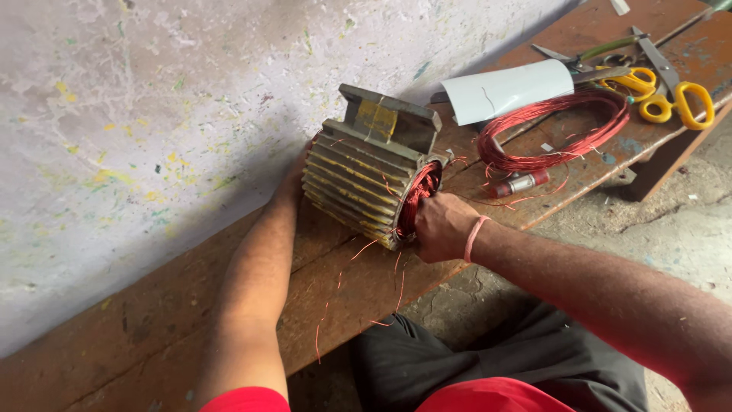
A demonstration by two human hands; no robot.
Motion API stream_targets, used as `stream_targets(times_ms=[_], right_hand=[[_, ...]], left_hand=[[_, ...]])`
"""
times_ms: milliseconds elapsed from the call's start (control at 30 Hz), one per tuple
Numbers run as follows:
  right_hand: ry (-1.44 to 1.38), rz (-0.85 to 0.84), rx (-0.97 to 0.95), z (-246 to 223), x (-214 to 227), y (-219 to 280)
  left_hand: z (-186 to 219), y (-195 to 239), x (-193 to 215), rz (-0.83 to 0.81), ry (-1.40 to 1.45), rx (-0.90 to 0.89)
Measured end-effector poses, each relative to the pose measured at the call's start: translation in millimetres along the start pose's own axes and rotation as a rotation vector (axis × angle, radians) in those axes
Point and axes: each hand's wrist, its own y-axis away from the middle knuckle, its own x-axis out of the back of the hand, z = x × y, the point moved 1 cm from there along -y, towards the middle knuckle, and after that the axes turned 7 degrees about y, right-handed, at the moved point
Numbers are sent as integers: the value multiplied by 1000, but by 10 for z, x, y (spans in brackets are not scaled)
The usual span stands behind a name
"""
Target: The person rewinds an electric motor by hand and using a flat metal tool. They press copper wire coils into the slots of the motor housing and use the tool to wedge the wiring securely into the motor core.
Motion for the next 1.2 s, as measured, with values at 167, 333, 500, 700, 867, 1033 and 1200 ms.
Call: stream_targets(times_ms=[167, 333, 500, 700, 867, 1033, 1200], right_hand=[[5, -10, -4, -11, -9, 10], [13, 19, 2, -9, 42, 2], [13, -40, 3, -9, 34, 26], [17, -127, -40, -16, 48, 38], [5, -92, -58, -24, 71, 60], [22, -117, -66, -28, 61, 34], [2, -89, -57, -22, -18, 23]], left_hand=[[47, -182, 211, -1, -172, 119], [51, -153, 157, 18, -125, 134], [89, 192, -104, 35, -3, 99], [80, 374, -348, 42, 167, 8], [35, 197, -130, 67, 145, 6], [202, -194, 294, 128, -348, 194], [111, -336, 442, 104, -342, 256]])
